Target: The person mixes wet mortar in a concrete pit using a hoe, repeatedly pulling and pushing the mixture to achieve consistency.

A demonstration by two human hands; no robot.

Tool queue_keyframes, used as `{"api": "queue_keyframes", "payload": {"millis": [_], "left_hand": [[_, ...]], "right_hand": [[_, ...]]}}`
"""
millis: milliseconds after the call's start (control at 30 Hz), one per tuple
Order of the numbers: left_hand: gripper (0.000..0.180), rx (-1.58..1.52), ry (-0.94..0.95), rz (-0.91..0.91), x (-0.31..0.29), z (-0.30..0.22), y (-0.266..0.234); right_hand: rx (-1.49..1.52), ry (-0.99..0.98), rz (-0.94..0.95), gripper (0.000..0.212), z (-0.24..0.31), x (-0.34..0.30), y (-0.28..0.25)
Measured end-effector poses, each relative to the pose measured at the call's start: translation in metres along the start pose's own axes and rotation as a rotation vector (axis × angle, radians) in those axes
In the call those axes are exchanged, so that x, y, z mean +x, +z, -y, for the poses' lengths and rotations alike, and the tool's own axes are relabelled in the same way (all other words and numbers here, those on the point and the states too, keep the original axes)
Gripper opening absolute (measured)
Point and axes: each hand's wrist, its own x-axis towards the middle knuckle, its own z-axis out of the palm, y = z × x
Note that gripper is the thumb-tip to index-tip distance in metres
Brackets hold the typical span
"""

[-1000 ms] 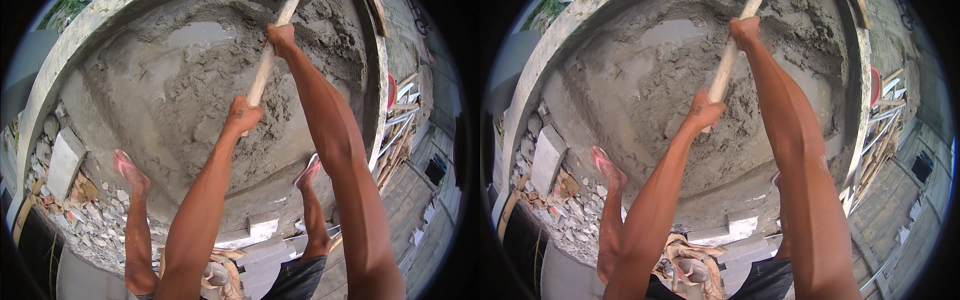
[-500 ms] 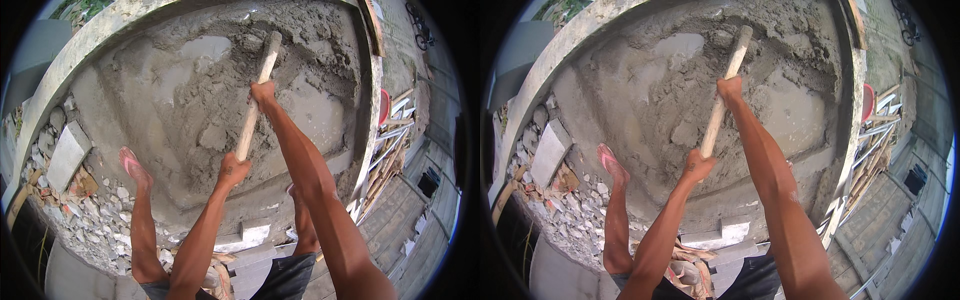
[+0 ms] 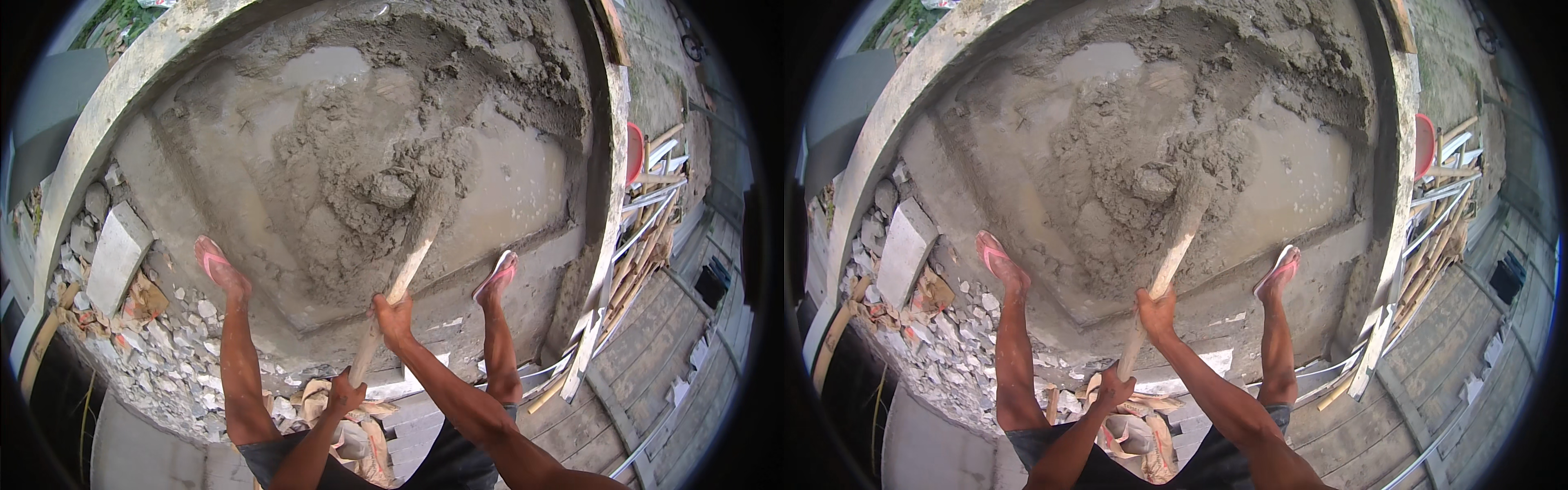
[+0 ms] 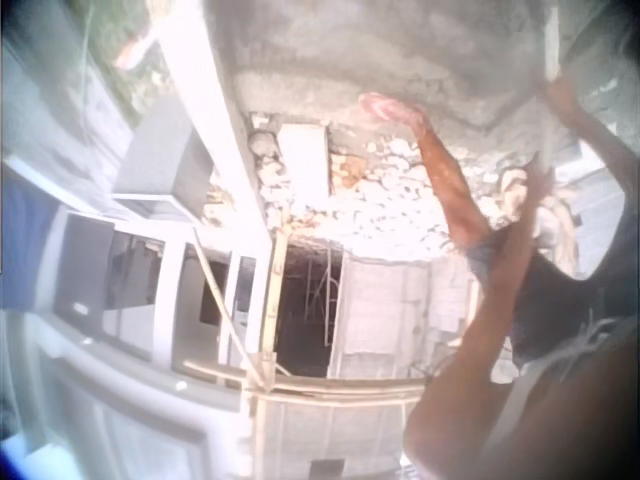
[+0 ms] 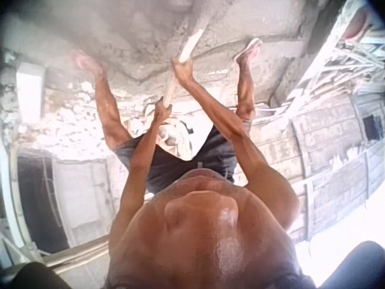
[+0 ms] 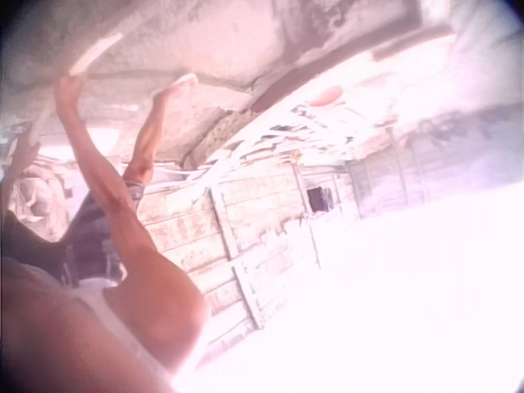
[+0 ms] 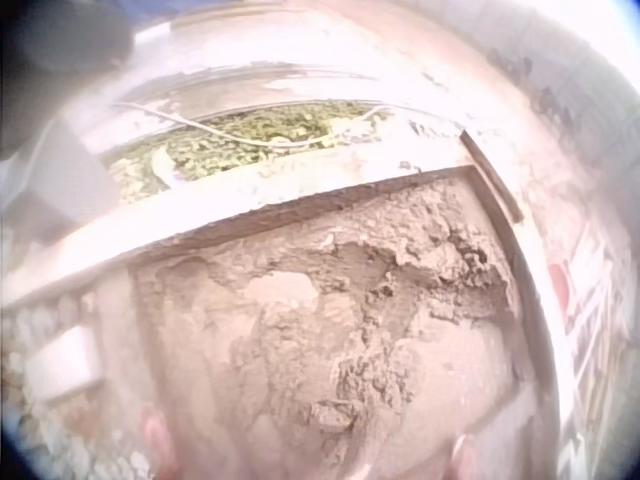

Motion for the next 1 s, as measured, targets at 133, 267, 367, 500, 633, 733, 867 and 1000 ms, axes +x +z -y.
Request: {"api": "queue_keyframes", "payload": {"millis": [133, 267, 367, 500, 633, 733, 867, 1000], "left_hand": [[0.037, -0.013, -0.033, 0.129, -0.013, -0.001, 0.016], [0.038, -0.133, 0.197, 0.188, 0.073, -0.108, 0.035], [0.039, -0.216, 0.373, 0.094, 0.169, -0.207, 0.035], [0.031, -0.273, 0.489, 0.095, 0.271, -0.372, 0.033], [0.024, -0.382, 0.294, 0.231, 0.281, -0.392, 0.044], [0.023, -0.395, 0.207, 0.191, 0.272, -0.351, 0.045], [0.02, -0.374, 0.2, 0.156, 0.247, -0.31, 0.045], [0.026, -0.376, 0.027, 0.164, 0.196, -0.266, 0.043]], "right_hand": [[-0.053, 0.003, -0.008, 0.026, 0.019, -0.038, -0.019], [-0.071, -0.22, -0.032, 0.015, 0.132, 0.024, -0.05], [0.022, -0.461, 0.004, 0.021, 0.244, 0.118, -0.035], [-0.303, -0.751, -0.153, 0.017, 0.399, 0.243, -0.037], [-0.535, -0.583, -0.223, 0.024, 0.404, 0.296, -0.044], [-0.437, -0.507, -0.24, 0.028, 0.349, 0.301, -0.038], [-0.426, -0.395, -0.157, 0.032, 0.314, 0.283, -0.037], [-0.422, -0.3, -0.096, 0.031, 0.249, 0.238, -0.034]]}}
